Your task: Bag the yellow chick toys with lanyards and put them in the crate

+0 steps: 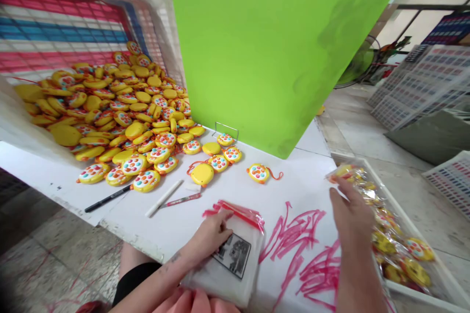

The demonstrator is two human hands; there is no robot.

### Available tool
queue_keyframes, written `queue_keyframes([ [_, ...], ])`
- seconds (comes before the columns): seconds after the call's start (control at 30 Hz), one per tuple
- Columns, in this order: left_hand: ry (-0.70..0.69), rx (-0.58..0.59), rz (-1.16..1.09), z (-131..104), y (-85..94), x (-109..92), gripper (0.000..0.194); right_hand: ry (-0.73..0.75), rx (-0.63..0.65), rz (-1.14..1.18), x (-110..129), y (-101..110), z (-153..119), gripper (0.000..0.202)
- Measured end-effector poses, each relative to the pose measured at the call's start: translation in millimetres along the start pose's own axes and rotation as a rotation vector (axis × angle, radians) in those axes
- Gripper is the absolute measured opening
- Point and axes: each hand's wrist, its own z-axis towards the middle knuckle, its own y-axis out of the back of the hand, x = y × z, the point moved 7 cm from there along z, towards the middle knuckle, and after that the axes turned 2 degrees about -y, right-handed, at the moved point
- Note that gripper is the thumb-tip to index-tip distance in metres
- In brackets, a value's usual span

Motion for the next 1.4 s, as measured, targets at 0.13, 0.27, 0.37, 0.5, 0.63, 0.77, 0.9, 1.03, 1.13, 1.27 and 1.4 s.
queue_keyframes([
  [0.13,-0.055,0.041,0.454,3,-10.3,-21,0.053,0.172,0.267,0.009,47,-96,-8,0.064],
  [0.27,-0.019,0.071,0.651,2,-17.9,-31,0.046,0.310,0.473,-0.213,77,-190,-27,0.071],
  [0.37,0.007,0.059,0.719,-5,-18.0,-33,0.046,0.357,0.497,-0.370,82,-218,-43,0.066],
  [0.5,-0.042,-0.046,0.790,-11,-11.9,-38,0.023,0.510,0.398,-0.440,90,-206,-69,0.051],
  [0.63,-0.206,-0.124,0.829,-7,-12.3,-43,0.010,0.623,0.467,-0.386,90,-178,-95,0.050],
  [0.77,-0.234,-0.144,0.786,3,-13.5,-36,0.018,0.433,0.602,-0.200,70,-143,-104,0.051],
  [0.9,-0.214,-0.139,0.768,8,-14.4,-31,0.022,0.203,0.639,0.003,39,-119,-103,0.049],
  [1.03,-0.204,-0.142,0.743,9,-17.4,-27,0.019,0.176,0.624,0.084,22,-113,-101,0.048],
  [1.13,-0.270,-0.178,0.693,5,-19.8,-26,0.011,0.166,0.636,0.189,24,-108,-100,0.043],
  [1.27,-0.339,-0.218,0.542,-1,-18.1,-23,0.017,0.075,0.823,0.423,41,-96,-107,0.049],
  [1.4,-0.396,-0.209,0.503,-5,-16.8,-28,0.029,0.013,0.991,0.615,61,-92,-120,0.058],
])
